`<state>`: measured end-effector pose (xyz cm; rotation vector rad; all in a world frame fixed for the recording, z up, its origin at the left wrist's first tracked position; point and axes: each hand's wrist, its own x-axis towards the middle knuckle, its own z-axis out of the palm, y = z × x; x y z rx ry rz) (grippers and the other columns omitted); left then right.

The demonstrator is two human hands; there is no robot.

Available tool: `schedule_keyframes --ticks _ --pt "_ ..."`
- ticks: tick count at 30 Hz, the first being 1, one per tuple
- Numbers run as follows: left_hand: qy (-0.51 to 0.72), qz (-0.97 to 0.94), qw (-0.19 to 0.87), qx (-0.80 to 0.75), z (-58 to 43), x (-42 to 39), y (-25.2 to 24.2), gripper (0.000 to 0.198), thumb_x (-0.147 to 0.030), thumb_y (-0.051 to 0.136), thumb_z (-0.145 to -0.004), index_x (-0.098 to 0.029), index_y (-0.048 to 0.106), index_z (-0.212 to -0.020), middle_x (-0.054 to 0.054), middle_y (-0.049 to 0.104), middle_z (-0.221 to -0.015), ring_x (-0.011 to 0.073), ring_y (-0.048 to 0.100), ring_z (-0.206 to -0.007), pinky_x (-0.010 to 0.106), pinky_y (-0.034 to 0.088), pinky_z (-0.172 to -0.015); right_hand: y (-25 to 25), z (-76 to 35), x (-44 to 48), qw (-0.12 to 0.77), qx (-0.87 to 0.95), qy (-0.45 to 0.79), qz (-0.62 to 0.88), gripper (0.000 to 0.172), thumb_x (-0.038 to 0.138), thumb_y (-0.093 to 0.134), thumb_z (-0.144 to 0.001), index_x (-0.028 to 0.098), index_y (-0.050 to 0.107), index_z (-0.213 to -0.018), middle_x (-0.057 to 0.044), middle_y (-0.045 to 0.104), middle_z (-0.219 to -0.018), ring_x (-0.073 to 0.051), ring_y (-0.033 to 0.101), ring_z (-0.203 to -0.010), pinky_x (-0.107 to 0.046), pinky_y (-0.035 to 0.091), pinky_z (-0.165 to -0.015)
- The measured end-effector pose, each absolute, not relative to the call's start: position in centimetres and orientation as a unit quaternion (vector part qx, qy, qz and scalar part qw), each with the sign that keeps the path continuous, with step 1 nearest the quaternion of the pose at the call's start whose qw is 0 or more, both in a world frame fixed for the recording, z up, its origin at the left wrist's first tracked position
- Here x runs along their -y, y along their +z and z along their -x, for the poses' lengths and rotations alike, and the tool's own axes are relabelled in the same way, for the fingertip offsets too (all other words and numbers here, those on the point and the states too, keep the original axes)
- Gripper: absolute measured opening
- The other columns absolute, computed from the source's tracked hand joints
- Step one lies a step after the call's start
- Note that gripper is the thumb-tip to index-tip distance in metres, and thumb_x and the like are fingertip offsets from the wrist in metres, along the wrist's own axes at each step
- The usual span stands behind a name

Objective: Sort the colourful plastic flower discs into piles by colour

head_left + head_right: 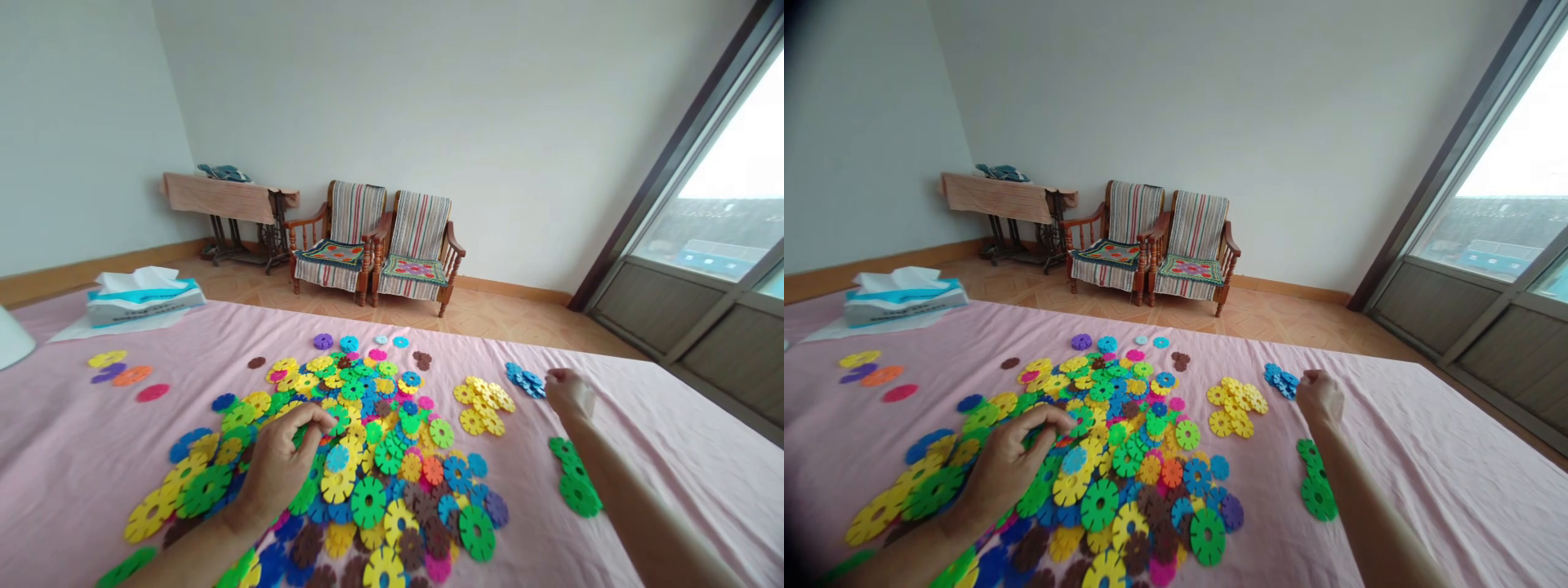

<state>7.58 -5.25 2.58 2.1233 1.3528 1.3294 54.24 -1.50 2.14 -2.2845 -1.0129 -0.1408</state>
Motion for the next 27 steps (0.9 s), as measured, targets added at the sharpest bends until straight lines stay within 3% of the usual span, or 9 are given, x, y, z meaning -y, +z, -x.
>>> schedule_keyframes --ticks 7,9,14,17,21,27 --pt "0.462 -0.737 0.147 -0.470 -7.5 5.4 2.5 0.020 -0.022 0.046 -0.081 -0.020 0.063 -0.070 -0.001 0.068 -0.069 0.0151 0.065 -0.064 0.023 0.050 -0.065 1.6 -44.7 -0.7 0.312 0.614 0.008 0.725 0.026 0.027 0.047 -0.082 0.016 0.070 -0.087 -0.006 0.072 -0.079 -0.017 0.066 -0.069 -0.026 0.047 -0.065" --pt "0.462 -0.738 0.146 -0.470 -7.6 5.4 2.7 0.020 -0.021 0.045 -0.080 -0.020 0.062 -0.069 -0.001 0.068 -0.068 0.0152 0.065 -0.064 0.023 0.050 -0.064 1.5 -41.5 -1.2 0.294 0.681 0.025 0.670 0.025 0.023 0.047 -0.083 0.017 0.069 -0.092 -0.006 0.071 -0.087 -0.016 0.065 -0.073 -0.025 0.048 -0.070" --pt "0.463 -0.737 0.151 -0.469 -7.7 5.5 2.8 0.021 -0.021 0.045 -0.080 -0.020 0.062 -0.069 -0.001 0.068 -0.068 0.0159 0.065 -0.065 0.024 0.050 -0.063 1.8 -36.4 -2.2 0.220 0.788 0.041 0.573 0.041 0.005 0.047 -0.077 0.018 0.064 -0.111 -0.009 0.064 -0.118 -0.019 0.057 -0.110 -0.030 0.043 -0.092" --pt "0.466 -0.736 0.153 -0.467 -7.8 5.6 2.8 0.021 -0.020 0.045 -0.080 -0.020 0.062 -0.068 -0.001 0.068 -0.067 0.0157 0.065 -0.064 0.024 0.051 -0.064 2.3 -35.0 -2.2 0.171 0.814 0.042 0.554 0.044 0.002 0.047 -0.075 0.018 0.063 -0.113 -0.011 0.062 -0.121 -0.024 0.047 -0.123 -0.037 0.040 -0.094" --pt "0.472 -0.735 0.156 -0.460 -7.8 5.6 2.7 0.021 -0.018 0.045 -0.080 -0.020 0.063 -0.069 -0.002 0.068 -0.067 0.0149 0.065 -0.063 0.024 0.050 -0.063 3.0 -34.2 -1.3 0.124 0.824 0.034 0.551 0.040 0.005 0.049 -0.074 0.018 0.063 -0.110 -0.011 0.063 -0.116 -0.026 0.048 -0.118 -0.039 0.040 -0.091" --pt "0.478 -0.734 0.151 -0.458 -7.8 5.5 2.8 0.021 -0.017 0.045 -0.080 -0.020 0.063 -0.069 -0.002 0.068 -0.068 0.0144 0.065 -0.065 0.023 0.050 -0.064 3.4 -34.2 0.3 0.063 0.834 0.016 0.548 0.023 0.011 0.043 -0.087 0.017 0.065 -0.091 -0.009 0.065 -0.097 -0.020 0.057 -0.096 -0.029 0.040 -0.082"
